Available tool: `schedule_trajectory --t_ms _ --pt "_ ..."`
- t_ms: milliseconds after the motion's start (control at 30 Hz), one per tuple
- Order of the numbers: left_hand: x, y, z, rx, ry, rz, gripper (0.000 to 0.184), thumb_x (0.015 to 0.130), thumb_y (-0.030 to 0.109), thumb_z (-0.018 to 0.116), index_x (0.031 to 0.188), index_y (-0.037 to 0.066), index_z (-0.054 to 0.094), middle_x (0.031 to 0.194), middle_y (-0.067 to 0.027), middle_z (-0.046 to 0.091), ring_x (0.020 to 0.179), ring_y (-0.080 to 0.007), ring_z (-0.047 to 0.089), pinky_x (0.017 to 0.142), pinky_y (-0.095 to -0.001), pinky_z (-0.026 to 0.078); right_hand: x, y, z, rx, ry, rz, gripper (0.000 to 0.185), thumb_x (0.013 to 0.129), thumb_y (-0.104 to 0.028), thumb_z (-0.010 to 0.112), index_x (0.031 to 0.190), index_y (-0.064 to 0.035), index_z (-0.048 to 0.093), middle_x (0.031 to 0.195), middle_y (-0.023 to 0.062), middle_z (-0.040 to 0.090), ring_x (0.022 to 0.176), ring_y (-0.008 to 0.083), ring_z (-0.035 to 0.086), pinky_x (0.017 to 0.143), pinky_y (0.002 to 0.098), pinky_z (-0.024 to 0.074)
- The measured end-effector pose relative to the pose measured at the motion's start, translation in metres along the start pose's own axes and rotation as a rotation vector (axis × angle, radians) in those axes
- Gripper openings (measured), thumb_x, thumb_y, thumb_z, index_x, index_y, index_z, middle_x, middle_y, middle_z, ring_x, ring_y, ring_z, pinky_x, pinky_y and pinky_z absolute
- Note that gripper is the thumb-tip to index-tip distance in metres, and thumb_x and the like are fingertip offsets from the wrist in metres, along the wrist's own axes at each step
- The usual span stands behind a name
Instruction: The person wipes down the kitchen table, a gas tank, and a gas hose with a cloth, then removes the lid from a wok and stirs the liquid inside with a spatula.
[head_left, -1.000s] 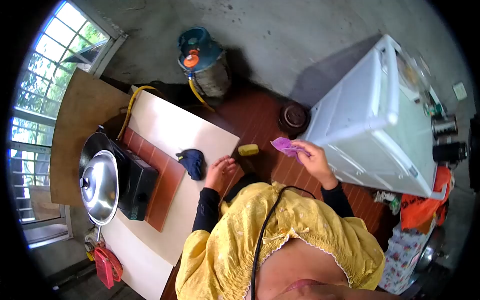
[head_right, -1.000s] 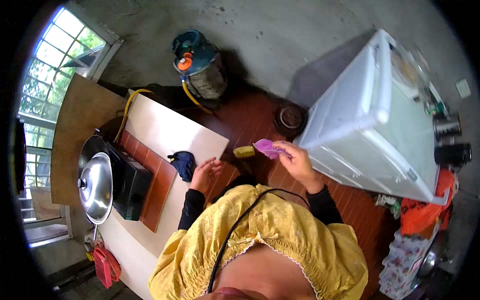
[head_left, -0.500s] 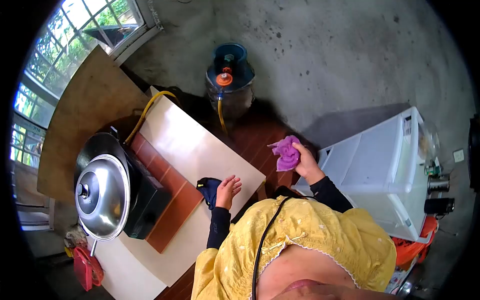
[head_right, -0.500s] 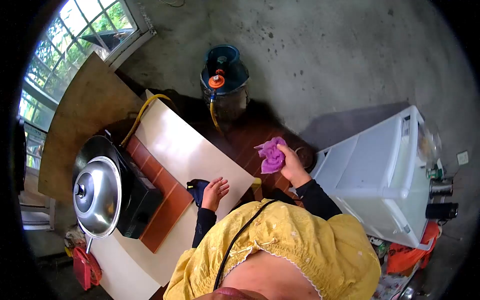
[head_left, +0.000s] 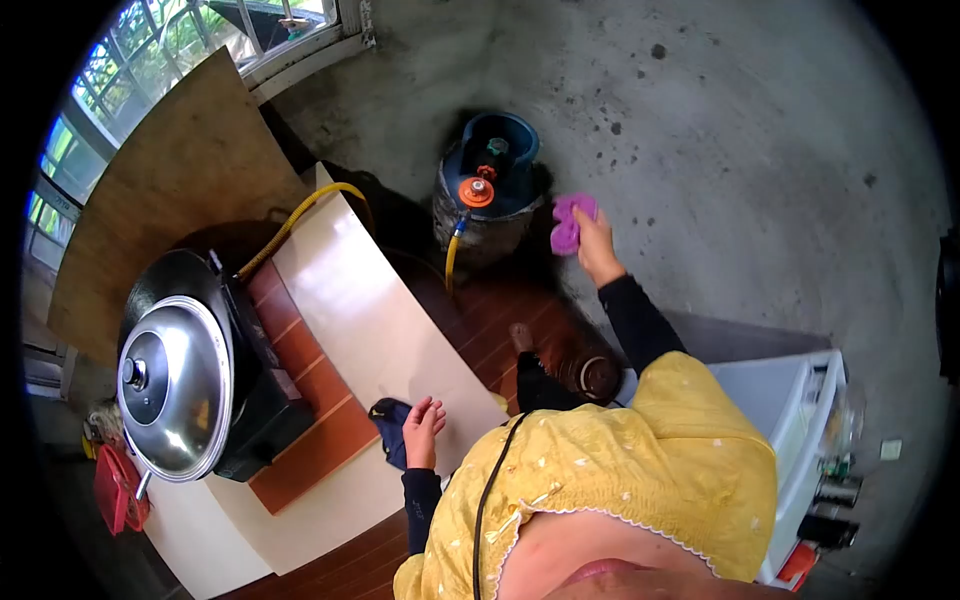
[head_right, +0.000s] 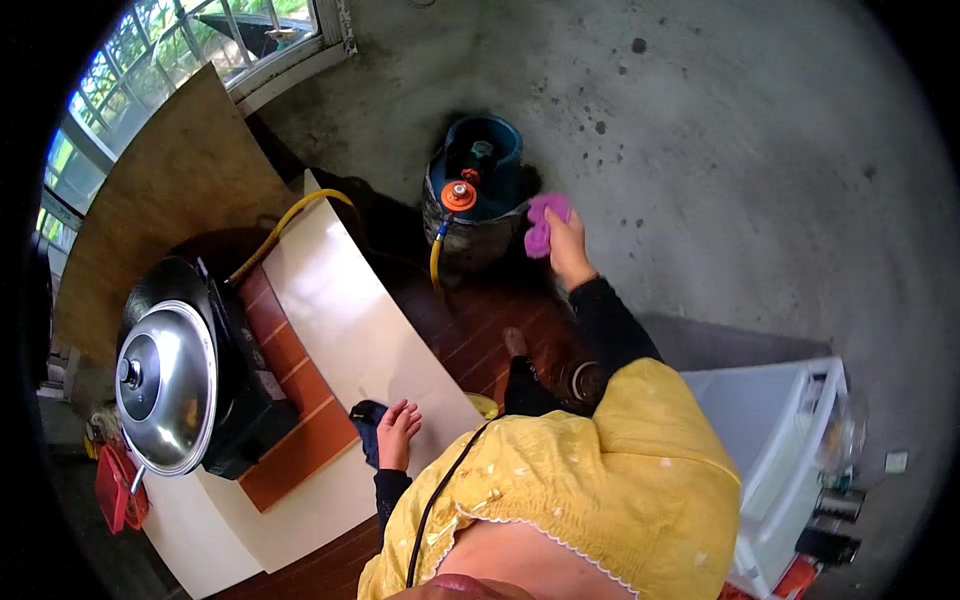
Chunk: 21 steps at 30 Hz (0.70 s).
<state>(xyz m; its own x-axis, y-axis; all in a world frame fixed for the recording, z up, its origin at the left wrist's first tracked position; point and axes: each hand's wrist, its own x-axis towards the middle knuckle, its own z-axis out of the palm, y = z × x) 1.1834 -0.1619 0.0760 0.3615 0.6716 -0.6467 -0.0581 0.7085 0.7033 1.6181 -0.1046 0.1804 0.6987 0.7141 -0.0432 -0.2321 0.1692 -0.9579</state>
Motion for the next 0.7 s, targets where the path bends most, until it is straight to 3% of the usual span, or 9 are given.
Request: schedule_trajectory --t_ms 167,233,300,333,400,500,600,633,700 --pt "0.042 -0.006 0.054 0.354 0.238 0.177 0.042 0.085 0.015 0.058 0.121 -0.002 0.047 0.107 -0.0104 0.059 0.094 -0.0188 0.058 0.08 -0.0268 0.047 0.201 0.013 0.003 -0.072 0.107 -0.258 0.021 0.085 -0.009 0.055 0.105 -0.0009 0.056 0.09 0.0093 0.064 0.082 0.0188 0.06 0.07 0.0307 0.047" --pt "0.057 0.007 0.08 0.505 0.319 0.061 0.049 0.08 0.014 0.061 0.122 -0.004 0.045 0.116 -0.0177 0.054 0.106 -0.0279 0.053 0.09 -0.0338 0.042 0.257 0.031 0.003 -0.518 0.234 -0.365 0.026 0.085 -0.013 0.054 0.107 -0.0006 0.055 0.091 0.0172 0.063 0.083 0.0308 0.061 0.071 0.0377 0.0465" --pt "0.075 -0.003 0.089 1.131 0.49 0.338 0.057 0.077 0.014 0.063 0.125 -0.004 0.041 0.129 -0.0253 0.04 0.119 -0.0355 0.041 0.1 -0.0403 0.032 0.28 0.061 0.003 -0.901 0.259 -0.361 0.025 0.083 -0.013 0.056 0.105 -0.0024 0.057 0.095 0.0194 0.062 0.083 0.0356 0.06 0.07 0.0408 0.047" --pt "0.08 0.011 0.104 1.203 0.501 0.262 0.065 0.075 0.016 0.065 0.128 -0.006 0.035 0.137 -0.0292 0.025 0.126 -0.0418 0.027 0.105 -0.0439 0.023 0.282 0.088 -0.002 -0.784 0.145 -0.446 0.026 0.083 -0.011 0.053 0.107 -0.0008 0.055 0.102 0.0238 0.058 0.092 0.0413 0.054 0.077 0.0426 0.0456" --pt "0.098 0.008 0.113 1.319 0.571 0.202 0.069 0.075 0.018 0.066 0.129 -0.007 0.032 0.138 -0.0296 0.023 0.127 -0.0428 0.025 0.105 -0.0438 0.023 0.266 0.131 -0.009 -0.933 0.08 -0.712 0.037 0.082 -0.001 0.047 0.118 0.0012 0.05 0.122 0.0203 0.05 0.113 0.0367 0.046 0.096 0.0383 0.037" --pt "0.128 -0.006 0.108 1.457 0.656 0.072 0.085 0.074 0.033 0.067 0.132 -0.01 0.022 0.14 -0.0302 0.016 0.129 -0.0458 0.017 0.104 -0.0501 0.024 0.235 0.129 -0.014 -0.693 0.12 -0.549 0.043 0.077 0.006 0.041 0.119 0.0 0.05 0.123 0.0176 0.051 0.113 0.0329 0.049 0.096 0.0355 0.038" --pt "0.146 -0.016 0.118 1.588 0.793 -0.305 0.108 0.072 0.057 0.062 0.138 -0.007 0.005 0.144 -0.0283 0.001 0.132 -0.0466 0.008 0.098 -0.0617 0.024 0.223 0.162 -0.044 -0.552 0.143 -0.292 0.043 0.078 0.006 0.043 0.12 -0.0003 0.05 0.122 0.0181 0.052 0.113 0.0296 0.051 0.092 0.035 0.0418" --pt "0.146 -0.015 0.117 1.592 0.792 -0.317 0.108 0.072 0.057 0.062 0.138 -0.007 0.005 0.144 -0.0283 0.001 0.132 -0.0466 0.008 0.098 -0.0617 0.024 0.229 0.188 -0.057 -0.41 0.22 -0.103 0.041 0.079 0.005 0.044 0.119 -0.0002 0.051 0.119 0.0184 0.054 0.112 0.0282 0.052 0.091 0.0338 0.0426" --pt "0.148 -0.013 0.117 1.589 0.752 -0.409 0.11 0.072 0.058 0.061 0.138 -0.007 0.001 0.145 -0.0277 -0.002 0.133 -0.0462 0.005 0.099 -0.0613 0.023 0.273 0.201 -0.066 -0.56 0.359 -0.162 0.041 0.082 0.002 0.042 0.122 -0.0012 0.05 0.115 0.0194 0.057 0.105 0.0303 0.055 0.09 0.034 0.0413"
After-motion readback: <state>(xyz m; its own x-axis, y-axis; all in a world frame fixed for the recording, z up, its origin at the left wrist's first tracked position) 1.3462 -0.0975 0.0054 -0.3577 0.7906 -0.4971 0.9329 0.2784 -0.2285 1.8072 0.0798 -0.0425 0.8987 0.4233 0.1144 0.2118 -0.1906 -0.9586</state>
